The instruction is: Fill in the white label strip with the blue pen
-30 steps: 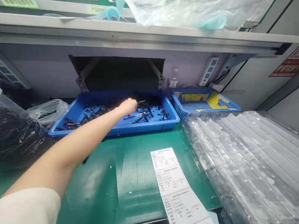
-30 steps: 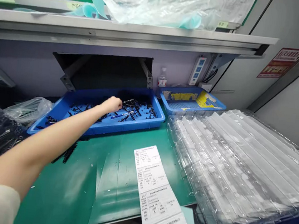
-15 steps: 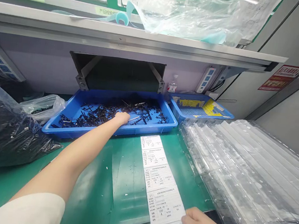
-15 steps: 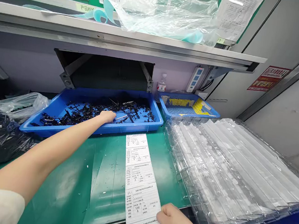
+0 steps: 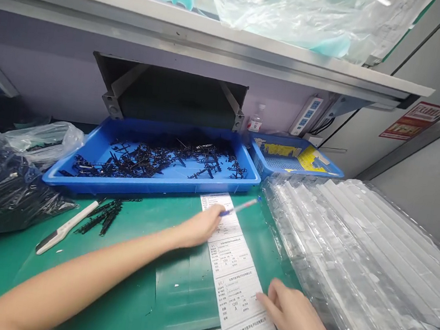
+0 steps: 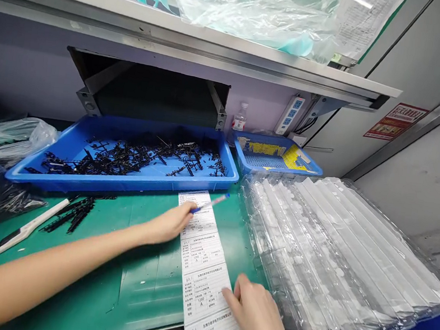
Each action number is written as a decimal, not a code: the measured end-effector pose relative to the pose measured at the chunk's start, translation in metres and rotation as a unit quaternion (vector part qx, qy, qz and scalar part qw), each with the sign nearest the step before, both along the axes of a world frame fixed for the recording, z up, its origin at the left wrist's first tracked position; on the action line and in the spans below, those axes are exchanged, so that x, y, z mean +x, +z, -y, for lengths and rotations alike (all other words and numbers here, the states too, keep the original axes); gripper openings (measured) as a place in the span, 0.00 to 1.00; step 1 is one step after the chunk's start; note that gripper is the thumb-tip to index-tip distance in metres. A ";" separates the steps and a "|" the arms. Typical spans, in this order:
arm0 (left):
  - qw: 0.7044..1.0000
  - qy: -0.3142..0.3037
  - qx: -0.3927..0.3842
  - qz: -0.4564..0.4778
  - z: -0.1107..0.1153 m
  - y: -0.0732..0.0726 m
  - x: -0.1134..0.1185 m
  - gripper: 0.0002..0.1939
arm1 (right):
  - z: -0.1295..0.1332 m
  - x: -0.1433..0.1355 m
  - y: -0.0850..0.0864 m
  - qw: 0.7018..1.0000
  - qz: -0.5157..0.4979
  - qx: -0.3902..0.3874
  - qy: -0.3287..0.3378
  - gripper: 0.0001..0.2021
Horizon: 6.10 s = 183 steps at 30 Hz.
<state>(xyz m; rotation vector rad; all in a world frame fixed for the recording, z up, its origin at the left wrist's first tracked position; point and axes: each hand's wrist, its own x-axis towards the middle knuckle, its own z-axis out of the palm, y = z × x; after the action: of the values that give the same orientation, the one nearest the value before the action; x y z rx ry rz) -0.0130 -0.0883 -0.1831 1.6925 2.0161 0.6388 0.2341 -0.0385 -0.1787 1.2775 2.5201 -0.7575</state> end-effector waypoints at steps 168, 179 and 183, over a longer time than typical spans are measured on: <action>0.907 -0.110 0.164 -0.373 0.084 -0.051 0.111 0.26 | -0.012 -0.098 -0.049 0.900 -0.411 -0.053 -0.137 0.15; 0.906 -0.118 0.161 -0.374 0.081 -0.049 0.109 0.29 | 0.006 -0.076 -0.051 0.921 -0.379 0.006 -0.085 0.16; 0.905 -0.117 0.167 -0.373 0.081 -0.047 0.108 0.29 | 0.006 -0.075 -0.051 0.924 -0.377 0.016 -0.068 0.16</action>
<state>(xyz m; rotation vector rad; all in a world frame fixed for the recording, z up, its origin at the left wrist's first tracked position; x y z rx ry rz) 0.0948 -0.1690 -0.2298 2.6474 2.1901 0.2696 0.1586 -0.0444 -0.2294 1.3685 3.0307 -1.4850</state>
